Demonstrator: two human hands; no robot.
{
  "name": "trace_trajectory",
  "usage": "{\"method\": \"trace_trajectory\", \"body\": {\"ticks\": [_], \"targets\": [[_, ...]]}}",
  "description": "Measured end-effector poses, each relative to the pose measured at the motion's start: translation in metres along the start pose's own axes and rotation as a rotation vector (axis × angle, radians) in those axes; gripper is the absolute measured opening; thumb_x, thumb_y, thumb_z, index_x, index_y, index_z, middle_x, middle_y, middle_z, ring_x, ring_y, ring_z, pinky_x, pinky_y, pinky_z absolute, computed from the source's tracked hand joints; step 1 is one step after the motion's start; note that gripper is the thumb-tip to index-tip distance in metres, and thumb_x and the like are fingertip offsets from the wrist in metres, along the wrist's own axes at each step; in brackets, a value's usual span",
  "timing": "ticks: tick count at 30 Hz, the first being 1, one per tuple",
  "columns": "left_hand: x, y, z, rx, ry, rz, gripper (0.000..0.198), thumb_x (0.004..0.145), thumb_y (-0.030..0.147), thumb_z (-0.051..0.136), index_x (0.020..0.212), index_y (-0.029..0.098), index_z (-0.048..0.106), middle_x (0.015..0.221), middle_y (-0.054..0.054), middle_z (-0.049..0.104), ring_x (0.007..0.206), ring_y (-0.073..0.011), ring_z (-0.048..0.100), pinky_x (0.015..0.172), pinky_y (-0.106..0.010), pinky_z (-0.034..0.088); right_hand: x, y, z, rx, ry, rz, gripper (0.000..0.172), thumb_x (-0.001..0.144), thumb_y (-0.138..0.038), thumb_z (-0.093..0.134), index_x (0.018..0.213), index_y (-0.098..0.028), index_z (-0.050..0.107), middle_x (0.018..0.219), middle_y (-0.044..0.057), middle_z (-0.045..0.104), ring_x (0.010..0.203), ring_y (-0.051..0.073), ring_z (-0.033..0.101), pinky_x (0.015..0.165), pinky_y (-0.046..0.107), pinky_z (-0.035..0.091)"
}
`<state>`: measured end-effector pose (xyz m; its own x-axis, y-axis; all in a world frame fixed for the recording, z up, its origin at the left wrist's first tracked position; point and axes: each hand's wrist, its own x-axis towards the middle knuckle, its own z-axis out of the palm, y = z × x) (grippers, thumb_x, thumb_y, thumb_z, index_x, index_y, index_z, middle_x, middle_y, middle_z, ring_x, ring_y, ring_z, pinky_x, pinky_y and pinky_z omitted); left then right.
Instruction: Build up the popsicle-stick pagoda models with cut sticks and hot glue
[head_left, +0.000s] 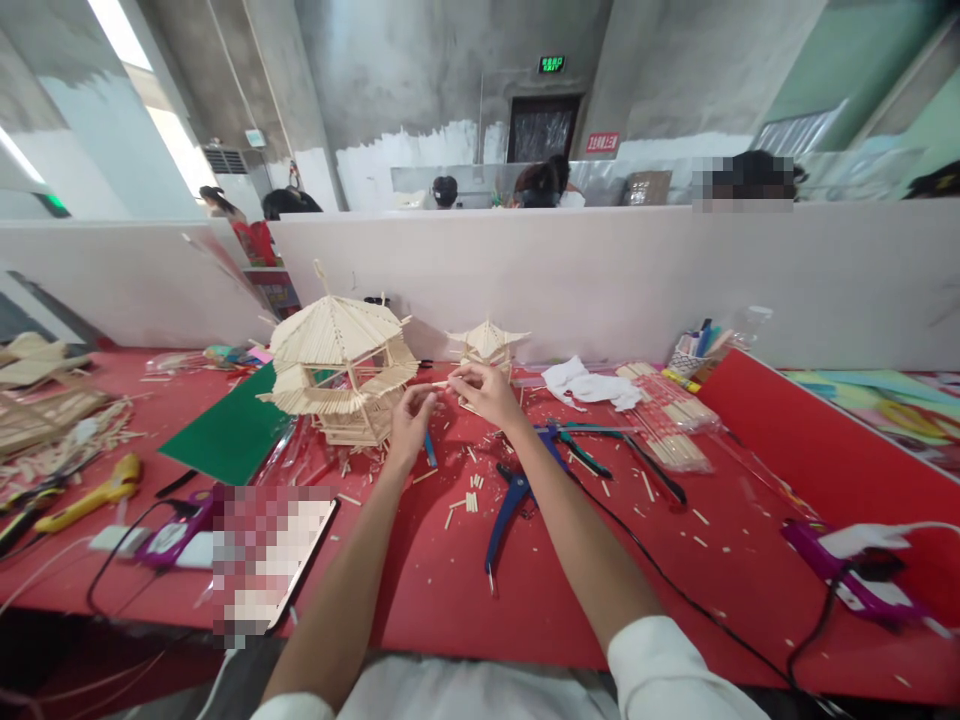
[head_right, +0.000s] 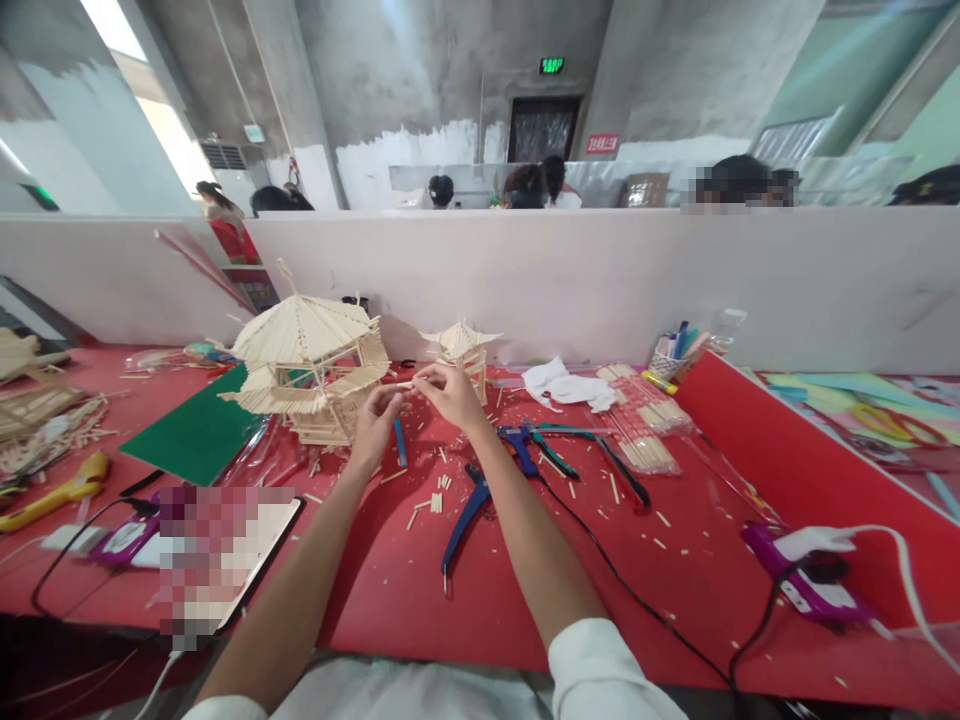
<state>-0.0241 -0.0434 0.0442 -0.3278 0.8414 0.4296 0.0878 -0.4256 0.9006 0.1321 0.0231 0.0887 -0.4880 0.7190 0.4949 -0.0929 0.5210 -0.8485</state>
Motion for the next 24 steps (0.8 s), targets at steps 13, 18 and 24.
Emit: {"method": "trace_trajectory", "body": {"ticks": [13, 18, 24], "targets": [[-0.057, 0.066, -0.041, 0.695, 0.246, 0.308, 0.02, 0.091, 0.04, 0.057, 0.095, 0.023, 0.067, 0.076, -0.002, 0.063, 0.067, -0.0175, 0.056, 0.069, -0.028, 0.044, 0.002, -0.004, 0.013, -0.039, -0.008, -0.011, 0.028, 0.086, -0.046, 0.061, 0.093, -0.019, 0.066, 0.079, 0.003, 0.068, 0.071, 0.016, 0.064, 0.064, 0.027, 0.051], [-0.049, 0.082, -0.056, 0.9, 0.403, 0.363, 0.033, 0.088, 0.035, 0.06, 0.118, 0.023, 0.063, 0.11, -0.009, 0.06, 0.08, -0.0181, 0.057, 0.081, -0.034, 0.047, 0.005, 0.002, 0.014, -0.114, 0.014, -0.067, 0.024, 0.084, -0.041, 0.065, 0.093, -0.019, 0.068, 0.091, 0.004, 0.07, 0.08, 0.016, 0.064, 0.072, 0.027, 0.05], [-0.03, 0.084, -0.074, 1.186, 0.251, 0.363, 0.021, 0.092, 0.026, 0.05, 0.102, 0.021, 0.068, 0.1, -0.009, 0.066, 0.096, -0.0259, 0.057, 0.091, -0.04, 0.041, 0.004, -0.004, 0.011, -0.108, 0.007, -0.063, 0.02, 0.087, -0.037, 0.062, 0.096, -0.019, 0.066, 0.093, 0.003, 0.07, 0.08, 0.016, 0.066, 0.072, 0.027, 0.051]]}}
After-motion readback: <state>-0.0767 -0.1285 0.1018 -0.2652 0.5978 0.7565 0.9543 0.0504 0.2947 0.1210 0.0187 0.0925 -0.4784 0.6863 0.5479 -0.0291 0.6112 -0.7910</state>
